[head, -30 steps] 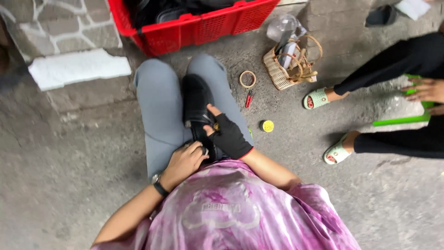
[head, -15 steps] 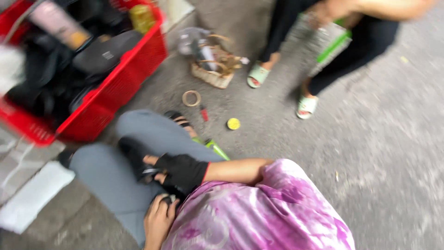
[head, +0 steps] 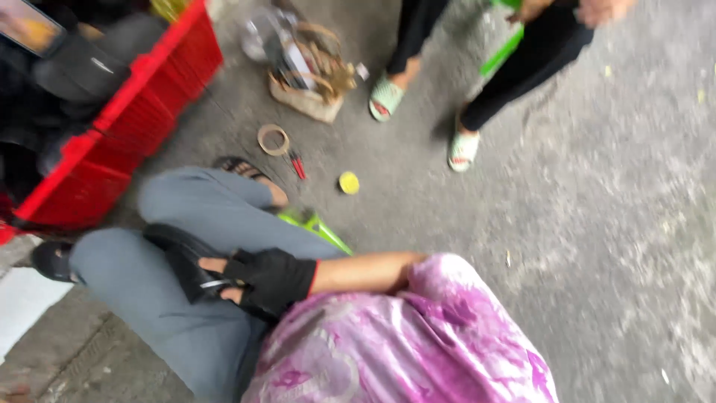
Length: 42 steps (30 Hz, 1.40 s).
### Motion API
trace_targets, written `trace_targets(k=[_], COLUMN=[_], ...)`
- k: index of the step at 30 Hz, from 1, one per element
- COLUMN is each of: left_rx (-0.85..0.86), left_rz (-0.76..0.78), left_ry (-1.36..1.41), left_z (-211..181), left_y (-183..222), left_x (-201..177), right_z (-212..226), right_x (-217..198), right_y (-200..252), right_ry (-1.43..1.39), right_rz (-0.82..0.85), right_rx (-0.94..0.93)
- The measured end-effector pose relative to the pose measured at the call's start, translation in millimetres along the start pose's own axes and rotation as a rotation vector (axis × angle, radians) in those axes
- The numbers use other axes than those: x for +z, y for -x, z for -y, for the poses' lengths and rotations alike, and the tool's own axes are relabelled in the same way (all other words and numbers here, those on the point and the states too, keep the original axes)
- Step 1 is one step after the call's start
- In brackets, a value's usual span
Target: Hand-sewing the sole of a black shoe to its upper part using a needle and thread.
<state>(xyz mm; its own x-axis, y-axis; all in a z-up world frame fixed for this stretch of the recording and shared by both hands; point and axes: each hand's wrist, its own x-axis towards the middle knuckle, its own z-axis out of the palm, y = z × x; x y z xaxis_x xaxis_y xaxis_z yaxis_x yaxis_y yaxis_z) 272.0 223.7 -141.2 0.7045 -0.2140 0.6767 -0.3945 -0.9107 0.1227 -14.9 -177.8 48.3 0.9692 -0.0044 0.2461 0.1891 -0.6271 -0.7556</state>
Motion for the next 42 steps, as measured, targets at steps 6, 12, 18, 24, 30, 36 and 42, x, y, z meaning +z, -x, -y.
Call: trace_targets(k=[6,12,18,24,30,36,42], left_rx=[0.079,0.006,0.037,0.072,-0.359,-0.307,-0.075], left_rz=[0.827,0.571,0.416,0.401,0.820,0.788,0.605], left_ry=[0.141,0.784,0.696,0.708,0.559,0.539,0.729], left_z=[-247,-335,-330,-316,-225,-231,-300], left_y=[-53,37,56,41,3,-2,3], left_x=[-239,-239,-227,-245,-296,-305,-279], right_z=[21,1,8,2,-7,-1,14], right_x=[-25,-8,-6,-23,-61,-80,-74], right_y=[-12,-15,-18,-8,8,8,-6], right_ry=[-0.237,-0.303,-0.223,-0.280,-0.258,0.241,0.426], right_rz=[0.125,0.193,0.185,0.259,0.299,0.490,0.553], right_rx=[0.013,0.030,0.063,0.156,0.037,-0.437,-0.592])
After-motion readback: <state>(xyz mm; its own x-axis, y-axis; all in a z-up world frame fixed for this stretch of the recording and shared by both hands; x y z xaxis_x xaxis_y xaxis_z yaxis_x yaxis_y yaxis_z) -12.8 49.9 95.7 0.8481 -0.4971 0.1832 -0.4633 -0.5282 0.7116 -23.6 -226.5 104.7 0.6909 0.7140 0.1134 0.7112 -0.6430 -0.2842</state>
